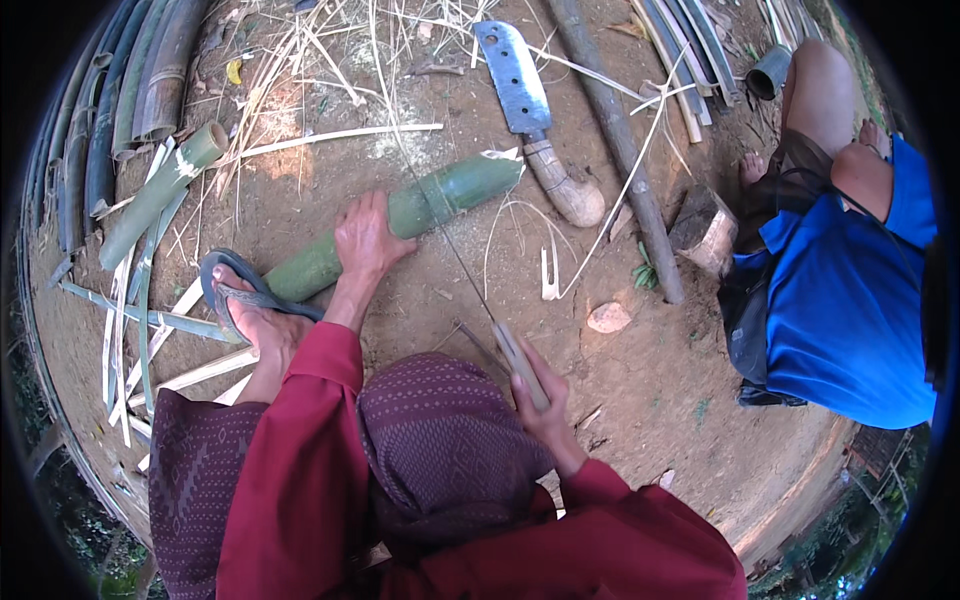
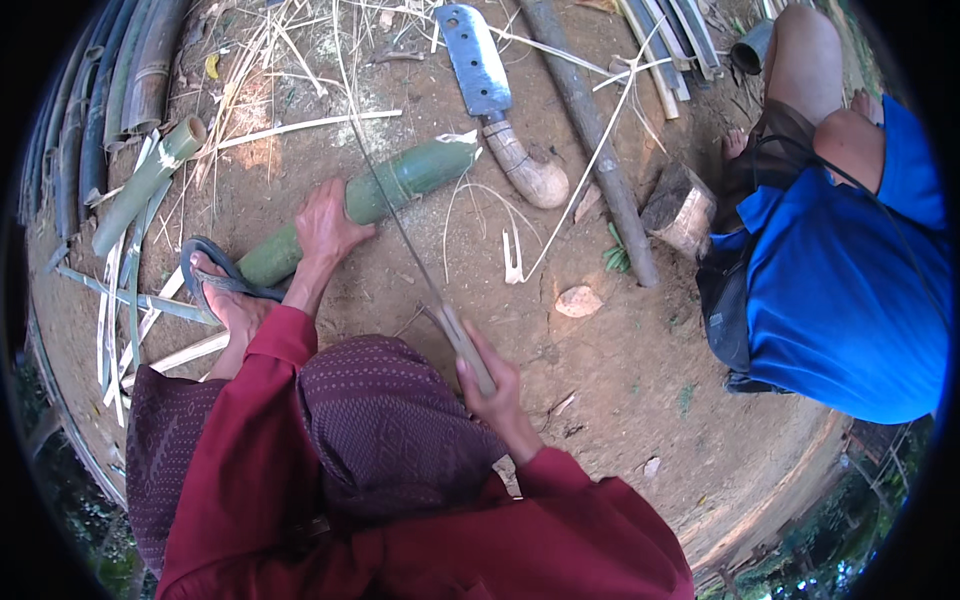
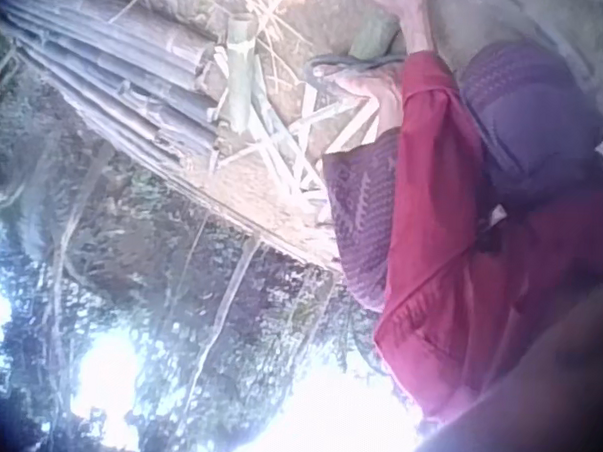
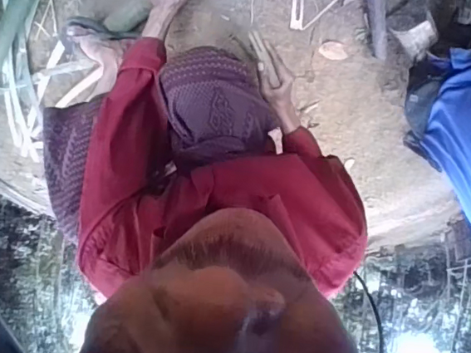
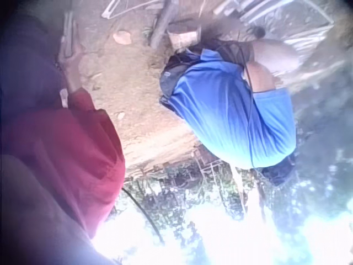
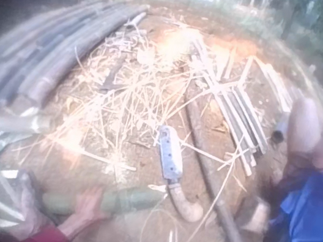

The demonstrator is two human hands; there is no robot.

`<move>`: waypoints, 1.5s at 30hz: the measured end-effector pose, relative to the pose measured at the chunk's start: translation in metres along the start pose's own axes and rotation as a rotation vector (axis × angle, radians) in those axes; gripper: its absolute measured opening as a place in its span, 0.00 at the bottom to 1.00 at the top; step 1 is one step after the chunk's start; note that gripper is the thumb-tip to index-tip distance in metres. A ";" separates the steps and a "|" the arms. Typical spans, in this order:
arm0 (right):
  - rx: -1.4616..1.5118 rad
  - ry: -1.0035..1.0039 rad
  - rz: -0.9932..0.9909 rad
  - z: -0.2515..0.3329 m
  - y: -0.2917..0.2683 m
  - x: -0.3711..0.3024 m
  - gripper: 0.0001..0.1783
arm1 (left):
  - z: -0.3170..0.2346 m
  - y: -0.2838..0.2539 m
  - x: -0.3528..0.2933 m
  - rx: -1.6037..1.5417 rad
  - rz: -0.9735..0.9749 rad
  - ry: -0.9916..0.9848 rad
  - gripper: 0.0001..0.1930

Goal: The person uses a knife to split a section of bamboo into thin strips. They hold the bamboo piece with one hand and use the knife to slice it lengthwise, separating the material into smaller pieces.

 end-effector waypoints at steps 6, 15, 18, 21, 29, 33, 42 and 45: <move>0.031 0.353 0.120 0.000 0.025 0.037 0.24 | 0.001 0.001 -0.008 -0.039 0.076 -0.047 0.32; 0.046 0.113 0.023 0.008 0.056 0.076 0.24 | 0.008 -0.002 0.004 0.005 0.028 -0.019 0.35; 0.038 0.166 0.053 0.023 0.020 -0.027 0.25 | 0.029 -0.006 -0.018 0.021 0.078 -0.040 0.36; 0.074 0.054 0.056 0.005 0.033 -0.022 0.24 | 0.039 -0.019 -0.002 0.022 0.078 -0.039 0.38; -0.036 0.087 0.048 -0.004 0.014 -0.011 0.27 | 0.024 -0.005 -0.006 -0.061 0.086 -0.040 0.36; -0.051 -0.002 0.045 -0.027 0.022 0.012 0.25 | 0.016 0.005 -0.008 -0.019 0.143 -0.096 0.36; 0.021 -0.055 -0.009 -0.023 0.003 -0.010 0.25 | 0.020 0.016 0.006 -0.005 0.071 -0.039 0.38; -0.034 0.064 0.020 -0.024 0.034 0.035 0.24 | 0.009 0.015 -0.008 -0.038 0.077 -0.009 0.38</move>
Point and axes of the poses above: each hand's wrist, its own x-axis towards the middle knuckle, its own y-axis out of the palm, z = x × y, the point moved 2 cm from there along x, towards the middle knuckle, and after that the axes turned 1 degree about -x, right-handed, at the moved point
